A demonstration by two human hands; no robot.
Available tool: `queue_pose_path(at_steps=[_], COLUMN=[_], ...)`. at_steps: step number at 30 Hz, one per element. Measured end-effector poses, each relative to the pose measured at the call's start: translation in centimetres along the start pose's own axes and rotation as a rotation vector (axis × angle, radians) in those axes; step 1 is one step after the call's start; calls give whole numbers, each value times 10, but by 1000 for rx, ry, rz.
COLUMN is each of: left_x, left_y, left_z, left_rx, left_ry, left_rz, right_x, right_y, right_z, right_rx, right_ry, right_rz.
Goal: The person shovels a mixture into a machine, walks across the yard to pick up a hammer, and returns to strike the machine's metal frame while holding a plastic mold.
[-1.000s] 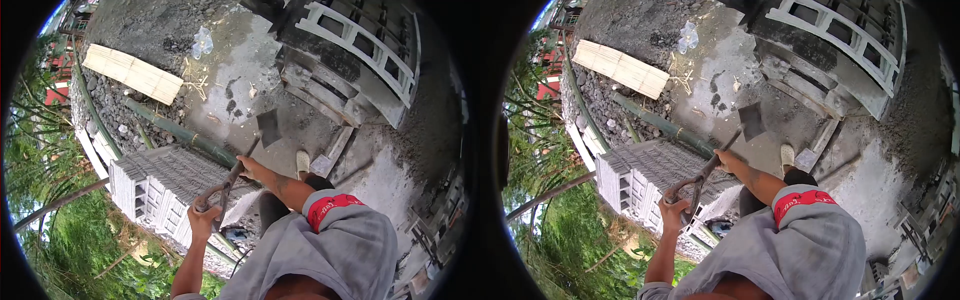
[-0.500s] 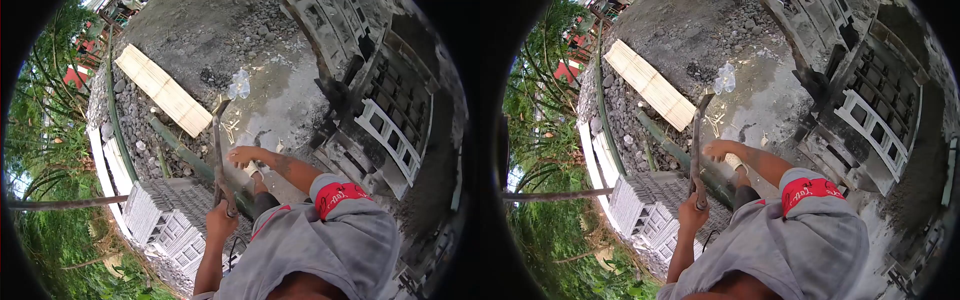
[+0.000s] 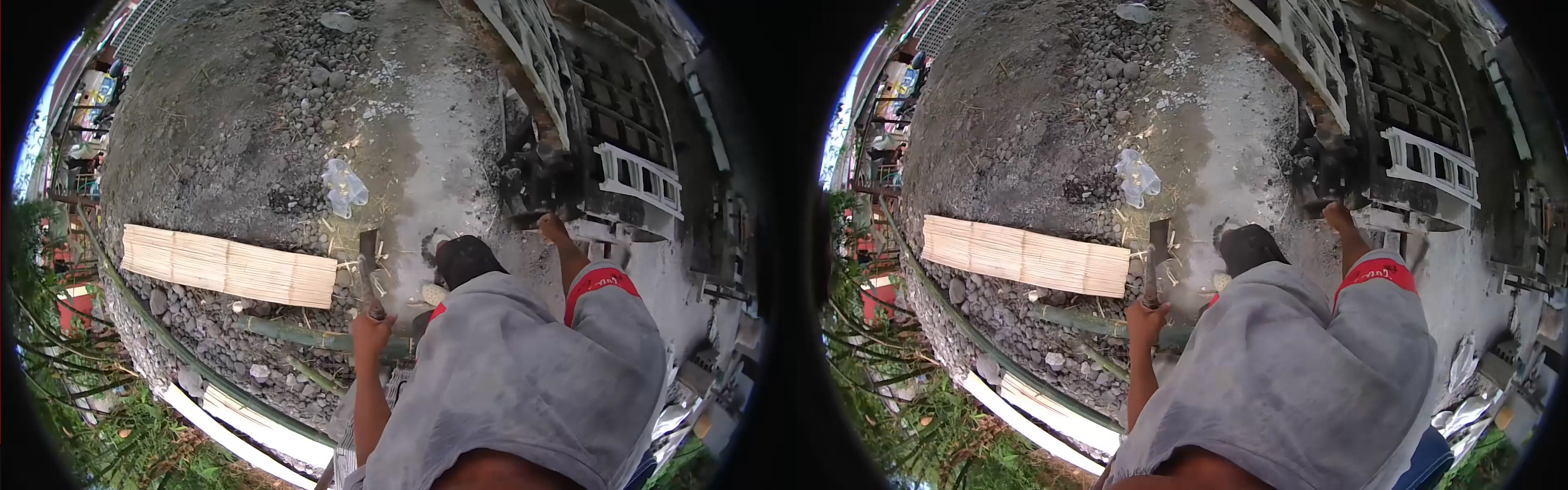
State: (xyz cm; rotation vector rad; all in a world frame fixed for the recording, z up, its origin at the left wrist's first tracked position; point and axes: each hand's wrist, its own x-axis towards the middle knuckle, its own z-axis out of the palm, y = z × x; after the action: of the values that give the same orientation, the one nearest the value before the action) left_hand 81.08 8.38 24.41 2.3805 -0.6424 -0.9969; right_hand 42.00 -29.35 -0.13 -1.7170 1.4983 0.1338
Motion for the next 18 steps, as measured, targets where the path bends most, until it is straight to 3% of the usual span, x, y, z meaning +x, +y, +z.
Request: queue_pose_path(at_steps=[2,3,6,8,10,12,16,18], left_x=[56,81,136,153,176,202,253,282], left_y=[22,42,110,156,192,219,269,289], left_z=[-41,-71,-136,-145,-151,-147,-137,-129], left_rx=[23,11,34,69,177,208,172,189], left_ry=[93,23,-125,-91,-321,-374,-456,-505], left_rz=[65,98,92,224,166,305,530,595], right_x=[39,40,52,73,68,49,115,156], right_y=[87,96,80,42,-41,-191,-282,-312], right_z=[41,54,106,122,105,57,26,23], right_rx=[-261,-261,-659,-928,-172,557,414,521], right_ry=[87,89,106,125,-17,14,11,-22], right_rz=[-88,-60,-369,-586,-219,283,-5,-38])
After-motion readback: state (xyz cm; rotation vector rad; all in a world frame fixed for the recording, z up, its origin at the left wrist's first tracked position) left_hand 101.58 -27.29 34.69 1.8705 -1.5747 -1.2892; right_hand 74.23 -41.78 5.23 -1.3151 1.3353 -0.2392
